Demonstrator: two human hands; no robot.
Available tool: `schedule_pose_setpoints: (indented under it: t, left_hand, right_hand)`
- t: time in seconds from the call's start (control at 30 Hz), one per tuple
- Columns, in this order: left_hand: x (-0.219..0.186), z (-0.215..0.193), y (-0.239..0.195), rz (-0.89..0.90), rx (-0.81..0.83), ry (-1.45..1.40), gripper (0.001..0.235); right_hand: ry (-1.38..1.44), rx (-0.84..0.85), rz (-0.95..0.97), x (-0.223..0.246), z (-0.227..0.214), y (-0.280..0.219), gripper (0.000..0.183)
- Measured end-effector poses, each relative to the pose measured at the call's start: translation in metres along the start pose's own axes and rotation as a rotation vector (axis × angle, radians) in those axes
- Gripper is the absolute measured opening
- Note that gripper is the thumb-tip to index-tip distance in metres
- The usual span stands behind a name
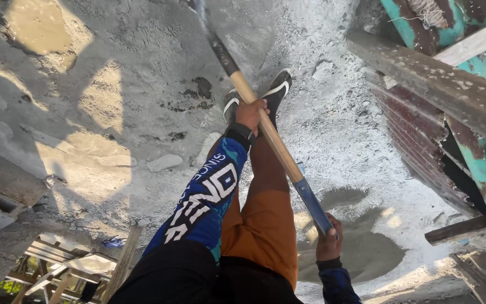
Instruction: Mixing and moving wet concrete using a shovel on a construction site
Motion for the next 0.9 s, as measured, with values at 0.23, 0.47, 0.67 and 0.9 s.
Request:
schedule_pose_setpoints:
  t: [0.23, 0.47, 0.67, 0.9]
  left_hand:
    - [0.037, 0.1, 0.034, -0.228, 0.128, 0.894, 0.065]
    - [0.065, 0.141, 0.148, -0.264, 0.117, 0.979, 0.073]
    - [-0.034, 0.078, 0.198, -0.136, -0.017, 0.931, 0.063]
    - [-0.132, 0.015, 0.205, 0.005, -0.237, 0.755, 0.055]
  right_hand:
    - [0.494, -0.309, 0.375, 0.016, -0.004, 0.012, 0.06]
    - [0.515, -0.537, 0.567, 0.053, 0.024, 0.119, 0.059]
    - [0.445, -0.388, 0.635, 0.055, 0.079, 0.204, 0.051]
    - [0.168, -0.111, 0.613, 0.124, 0.17, 0.254, 0.052]
Point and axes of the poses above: each hand's wrist, its own y-axis towards the middle knuckle, its own z-axis out of the palm, x = y × z, the point moved 1 cm from there along y, towards the middle knuckle, and after that the axes turned 12 degrees about x, right-handed, at the moved point
